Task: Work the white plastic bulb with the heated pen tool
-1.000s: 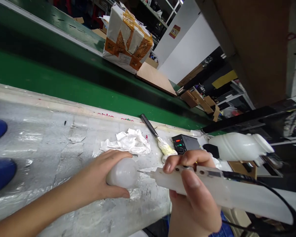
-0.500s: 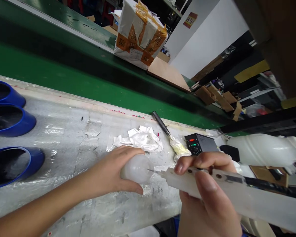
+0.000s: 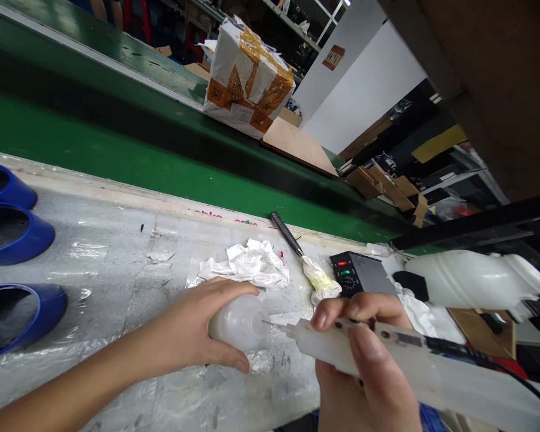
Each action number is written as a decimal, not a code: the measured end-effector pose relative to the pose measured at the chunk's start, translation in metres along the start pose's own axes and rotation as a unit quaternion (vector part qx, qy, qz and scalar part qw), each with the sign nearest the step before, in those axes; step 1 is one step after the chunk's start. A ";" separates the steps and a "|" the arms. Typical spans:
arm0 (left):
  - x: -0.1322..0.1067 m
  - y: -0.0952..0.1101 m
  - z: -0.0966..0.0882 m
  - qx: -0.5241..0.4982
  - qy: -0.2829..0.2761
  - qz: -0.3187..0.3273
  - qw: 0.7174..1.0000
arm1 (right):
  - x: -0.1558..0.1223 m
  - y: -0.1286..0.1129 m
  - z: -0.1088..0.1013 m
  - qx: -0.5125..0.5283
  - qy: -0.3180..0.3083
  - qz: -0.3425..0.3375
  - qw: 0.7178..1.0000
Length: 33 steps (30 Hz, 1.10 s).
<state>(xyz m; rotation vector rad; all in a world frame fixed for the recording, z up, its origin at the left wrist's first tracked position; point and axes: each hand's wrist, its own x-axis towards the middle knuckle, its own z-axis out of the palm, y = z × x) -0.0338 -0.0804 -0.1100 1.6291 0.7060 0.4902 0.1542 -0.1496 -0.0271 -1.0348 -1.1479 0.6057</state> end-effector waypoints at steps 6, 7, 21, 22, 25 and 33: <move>0.002 -0.003 0.001 -0.008 -0.006 0.004 1.000 | -0.001 0.004 -0.005 -0.020 -0.014 0.002 1.000; 0.002 -0.003 0.001 -0.007 -0.004 0.003 1.000 | -0.001 0.004 -0.006 -0.021 -0.015 0.002 1.000; 0.004 -0.001 0.000 0.004 -0.004 0.000 1.000 | 0.000 0.008 -0.009 0.008 -0.041 0.021 0.999; 0.004 0.000 0.000 0.008 -0.003 -0.002 1.000 | 0.001 0.008 -0.010 0.009 -0.041 0.024 0.999; 0.004 0.002 0.000 0.015 0.001 -0.010 1.000 | 0.002 0.008 -0.011 0.008 -0.043 0.026 0.999; 0.004 0.007 -0.001 0.015 -0.004 -0.022 1.000 | 0.002 0.007 -0.013 0.008 -0.051 0.031 0.998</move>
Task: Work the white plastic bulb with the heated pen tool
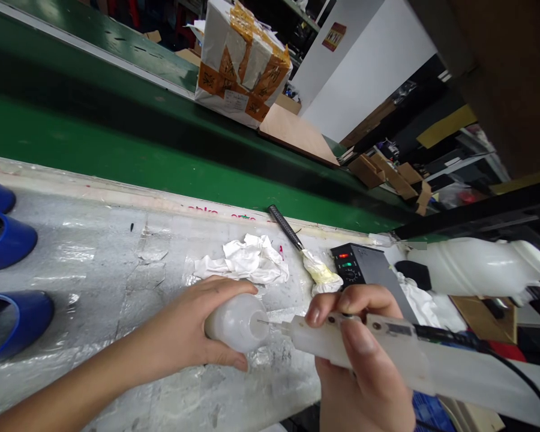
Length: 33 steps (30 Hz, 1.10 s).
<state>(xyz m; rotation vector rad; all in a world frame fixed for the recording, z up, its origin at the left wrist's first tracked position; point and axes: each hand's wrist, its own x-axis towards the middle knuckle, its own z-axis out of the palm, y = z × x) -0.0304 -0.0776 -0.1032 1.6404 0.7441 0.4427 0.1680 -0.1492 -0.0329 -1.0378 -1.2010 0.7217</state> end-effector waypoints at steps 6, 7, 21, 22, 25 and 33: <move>0.001 -0.002 -0.001 -0.001 -0.001 -0.004 1.000 | -0.001 -0.003 0.001 -0.004 -0.012 -0.006 1.000; 0.001 -0.002 0.000 -0.001 -0.001 -0.002 1.000 | -0.001 -0.004 0.001 -0.006 -0.014 -0.005 1.000; 0.000 0.000 -0.002 0.004 0.003 0.022 1.000 | -0.001 -0.001 0.004 -0.033 0.028 -0.016 0.999; 0.000 0.000 -0.002 0.005 0.003 0.024 1.000 | -0.002 -0.001 0.003 -0.032 0.025 -0.017 0.999; -0.001 0.000 -0.002 0.005 0.007 0.029 1.000 | -0.002 -0.001 0.003 -0.029 0.014 -0.021 0.999; 0.000 -0.001 -0.001 0.006 0.000 0.020 1.000 | 0.000 -0.001 0.004 -0.041 0.038 -0.024 0.998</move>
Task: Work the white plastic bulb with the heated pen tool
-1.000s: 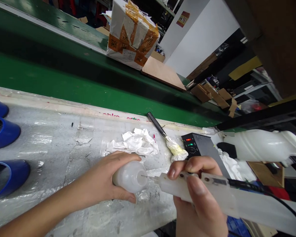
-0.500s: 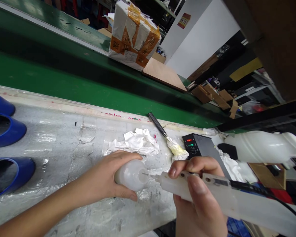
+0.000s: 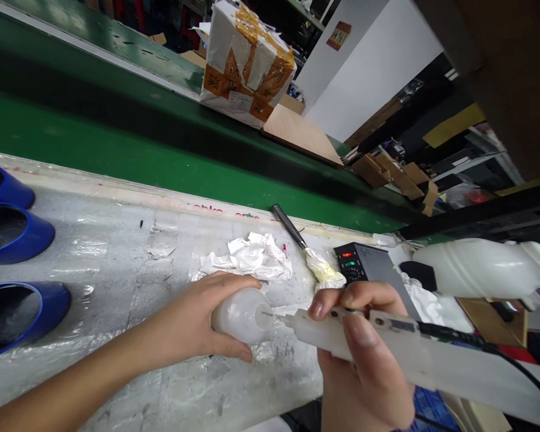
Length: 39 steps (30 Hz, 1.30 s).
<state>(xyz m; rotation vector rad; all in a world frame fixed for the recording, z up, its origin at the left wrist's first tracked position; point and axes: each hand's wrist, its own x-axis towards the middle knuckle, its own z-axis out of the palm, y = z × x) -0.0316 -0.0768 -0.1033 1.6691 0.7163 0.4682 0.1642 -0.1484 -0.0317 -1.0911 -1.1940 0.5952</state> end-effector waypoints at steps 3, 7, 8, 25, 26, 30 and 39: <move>-0.001 0.000 0.000 0.002 0.001 0.000 1.000 | 0.000 0.000 0.000 0.004 0.001 0.005 1.000; -0.002 0.001 -0.001 0.001 0.000 -0.002 1.000 | -0.001 0.002 -0.002 0.010 -0.013 0.004 1.000; -0.002 0.001 -0.001 0.001 0.001 0.000 1.000 | -0.002 0.002 -0.002 0.008 -0.014 0.006 1.000; -0.001 -0.003 0.002 0.007 0.019 0.028 0.999 | -0.002 -0.001 -0.001 -0.018 0.002 0.013 1.000; -0.002 -0.003 0.002 0.008 0.020 0.030 0.999 | -0.002 -0.001 -0.001 -0.020 0.004 0.011 1.000; -0.002 -0.004 0.002 0.010 0.022 0.029 0.999 | -0.002 0.000 0.000 -0.026 0.005 0.006 1.000; -0.003 -0.004 0.002 0.010 0.020 0.013 1.000 | -0.002 -0.004 -0.002 0.032 -0.011 0.023 0.999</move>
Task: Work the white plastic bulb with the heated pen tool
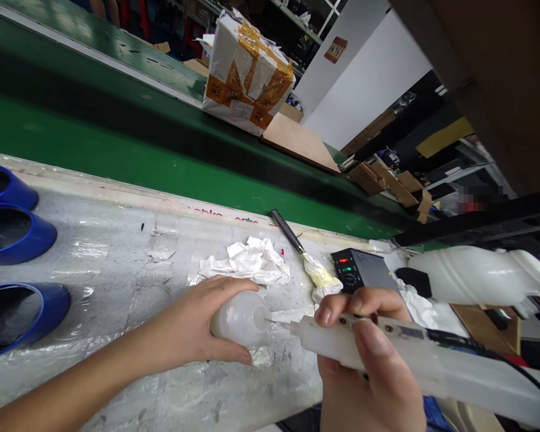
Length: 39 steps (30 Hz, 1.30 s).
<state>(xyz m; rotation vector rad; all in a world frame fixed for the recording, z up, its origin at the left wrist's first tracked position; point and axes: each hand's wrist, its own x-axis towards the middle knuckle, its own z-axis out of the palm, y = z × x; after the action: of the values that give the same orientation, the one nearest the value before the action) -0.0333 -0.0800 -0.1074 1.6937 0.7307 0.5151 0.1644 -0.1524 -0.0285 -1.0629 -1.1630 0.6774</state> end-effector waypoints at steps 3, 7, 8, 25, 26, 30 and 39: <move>0.000 0.002 0.000 -0.003 -0.006 -0.012 1.000 | 0.001 -0.001 -0.001 0.011 -0.011 0.001 1.000; 0.000 0.004 -0.001 0.001 -0.012 -0.014 1.000 | 0.001 0.002 -0.001 0.006 -0.014 -0.007 1.000; 0.001 0.004 -0.001 0.003 -0.011 -0.013 1.000 | 0.001 0.002 -0.002 0.004 -0.014 -0.006 1.000; -0.001 0.004 -0.001 -0.002 -0.014 -0.021 1.000 | 0.004 0.001 0.002 -0.014 -0.025 -0.039 0.999; -0.001 0.004 -0.001 -0.001 -0.016 -0.021 1.000 | 0.004 0.001 0.002 -0.013 -0.025 -0.040 0.999; -0.001 0.002 -0.001 0.000 -0.018 -0.023 1.000 | 0.004 0.002 0.003 -0.013 -0.024 -0.042 0.999; 0.001 -0.004 0.002 0.011 -0.007 0.005 1.000 | 0.004 0.002 0.000 -0.018 -0.030 -0.030 0.999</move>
<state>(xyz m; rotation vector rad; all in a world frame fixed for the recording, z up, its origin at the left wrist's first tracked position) -0.0321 -0.0800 -0.1120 1.7194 0.7211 0.5032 0.1653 -0.1482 -0.0289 -1.0395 -1.2577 0.6468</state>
